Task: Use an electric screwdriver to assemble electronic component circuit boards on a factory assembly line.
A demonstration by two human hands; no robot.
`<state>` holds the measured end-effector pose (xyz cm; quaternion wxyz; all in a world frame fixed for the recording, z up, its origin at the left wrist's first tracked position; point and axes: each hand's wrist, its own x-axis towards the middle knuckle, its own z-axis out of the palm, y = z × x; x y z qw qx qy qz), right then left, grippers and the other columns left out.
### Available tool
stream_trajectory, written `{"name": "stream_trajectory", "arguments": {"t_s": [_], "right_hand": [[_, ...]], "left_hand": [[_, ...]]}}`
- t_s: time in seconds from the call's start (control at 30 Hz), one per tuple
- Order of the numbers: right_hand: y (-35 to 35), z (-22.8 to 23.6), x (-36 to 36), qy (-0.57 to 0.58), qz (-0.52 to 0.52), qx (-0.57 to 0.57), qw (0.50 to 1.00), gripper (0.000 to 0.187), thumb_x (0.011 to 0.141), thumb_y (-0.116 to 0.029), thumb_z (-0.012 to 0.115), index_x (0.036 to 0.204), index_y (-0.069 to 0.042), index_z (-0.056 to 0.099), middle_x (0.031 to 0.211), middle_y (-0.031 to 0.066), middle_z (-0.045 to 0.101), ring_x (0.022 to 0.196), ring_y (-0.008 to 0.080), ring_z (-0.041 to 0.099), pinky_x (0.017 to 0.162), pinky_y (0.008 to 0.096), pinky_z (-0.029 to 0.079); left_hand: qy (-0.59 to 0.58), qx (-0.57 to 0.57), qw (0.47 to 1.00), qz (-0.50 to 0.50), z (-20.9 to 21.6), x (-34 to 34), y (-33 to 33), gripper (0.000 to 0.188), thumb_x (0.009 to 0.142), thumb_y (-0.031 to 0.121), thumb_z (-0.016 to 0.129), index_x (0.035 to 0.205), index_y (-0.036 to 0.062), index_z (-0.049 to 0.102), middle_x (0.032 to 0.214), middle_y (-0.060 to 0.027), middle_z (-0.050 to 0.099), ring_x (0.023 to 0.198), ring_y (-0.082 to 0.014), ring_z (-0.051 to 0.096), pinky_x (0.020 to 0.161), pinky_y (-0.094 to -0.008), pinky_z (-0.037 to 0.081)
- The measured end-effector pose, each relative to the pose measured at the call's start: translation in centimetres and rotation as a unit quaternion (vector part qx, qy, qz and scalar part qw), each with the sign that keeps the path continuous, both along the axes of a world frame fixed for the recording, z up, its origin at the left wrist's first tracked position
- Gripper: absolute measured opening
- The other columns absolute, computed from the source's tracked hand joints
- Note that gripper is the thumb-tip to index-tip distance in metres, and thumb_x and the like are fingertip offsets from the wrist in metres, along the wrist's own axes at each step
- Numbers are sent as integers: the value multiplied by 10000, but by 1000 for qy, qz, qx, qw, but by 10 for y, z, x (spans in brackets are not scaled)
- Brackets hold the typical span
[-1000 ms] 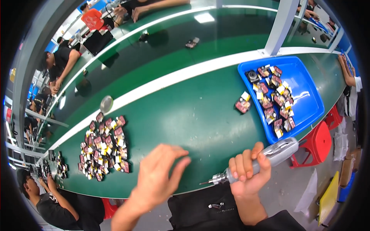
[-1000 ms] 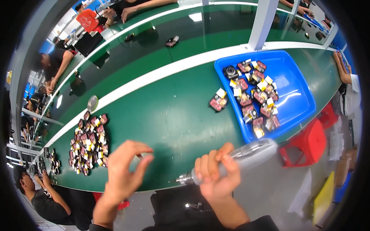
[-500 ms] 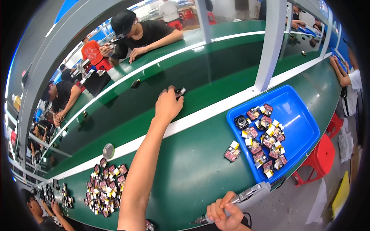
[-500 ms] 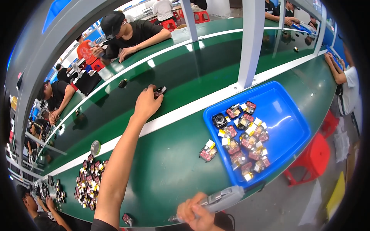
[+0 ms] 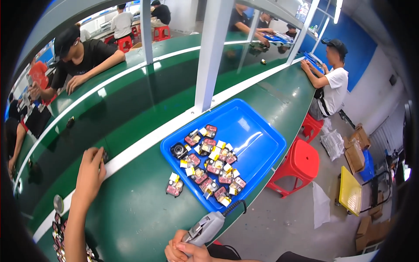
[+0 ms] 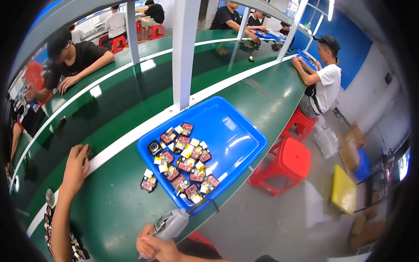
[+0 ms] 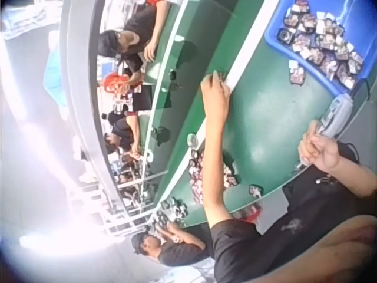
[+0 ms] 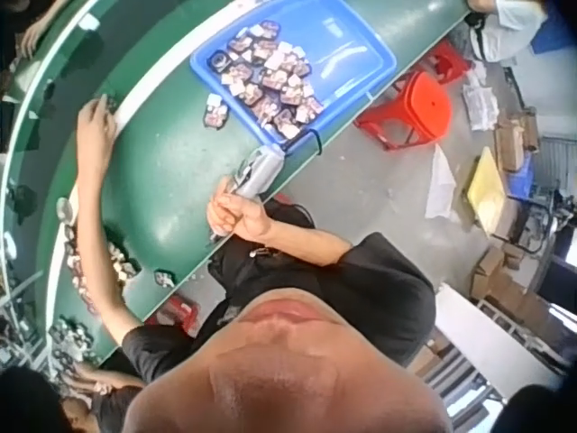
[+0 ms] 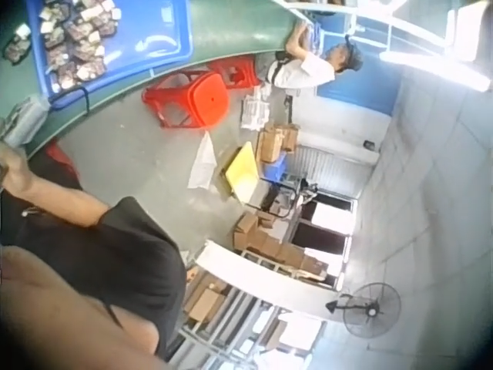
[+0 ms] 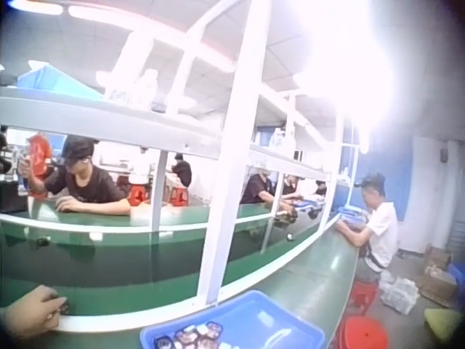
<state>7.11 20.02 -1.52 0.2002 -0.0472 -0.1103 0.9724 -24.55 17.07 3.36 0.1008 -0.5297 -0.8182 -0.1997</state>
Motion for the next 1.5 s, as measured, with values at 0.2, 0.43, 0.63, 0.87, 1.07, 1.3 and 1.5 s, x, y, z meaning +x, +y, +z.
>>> {"name": "stream_trajectory", "arguments": {"t_s": [0.2,0.43,0.63,0.87,1.07,1.3,1.5], "right_hand": [[5,-13,-2,-3,17,-8,1000,129,951,-199,570,916,-100,495,577,14,404,566,161,428,594,326,361],[1,12,21,-47,-7,100,994,142,969,-210,449,895,-90,465,523,-9,386,438,114,392,522,313,409],[-28,2,23,-31,38,125,991,110,962,-166,421,925,-82,482,530,1,406,437,128,412,530,315,418],[-56,3,28,-88,58,134,985,76,962,-135,444,937,-71,475,540,18,417,453,142,439,527,326,418],[-62,1,24,-172,38,192,965,160,939,-228,462,885,-77,468,515,17,398,389,128,363,402,274,318],[-41,12,23,-115,84,201,969,145,960,-224,478,908,-90,456,518,1,414,395,112,380,412,263,338],[17,40,0,17,50,343,938,211,1022,-288,450,918,-104,454,552,-23,443,422,88,424,487,261,402]], "left_hand": [[-51,-95,993,-54,14,139,-107,496,715,-105,622,1206,-95,556,1204,-239,527,1039,-391,575,896,-429,509],[-108,-61,991,-55,-3,224,-150,517,692,-95,682,1192,-113,553,1251,-233,520,1082,-395,563,876,-454,506],[-106,-19,994,-32,-16,229,-153,426,689,-100,692,1102,-104,586,1140,-198,590,976,-353,602,783,-417,531],[-20,8,999,-49,-26,235,-148,332,680,-58,682,1002,-113,624,1045,-203,637,888,-321,638,665,-368,559],[57,3,994,-96,-29,239,-145,339,660,0,666,959,-154,628,981,-255,646,826,-341,660,619,-350,569],[32,-54,995,-82,-22,244,-145,354,661,45,640,949,-161,641,1031,-293,642,907,-351,641,717,-356,576],[-40,-50,994,-85,-24,247,-152,369,702,-34,679,1034,-178,609,1160,-314,606,992,-392,634,738,-393,579]]}}
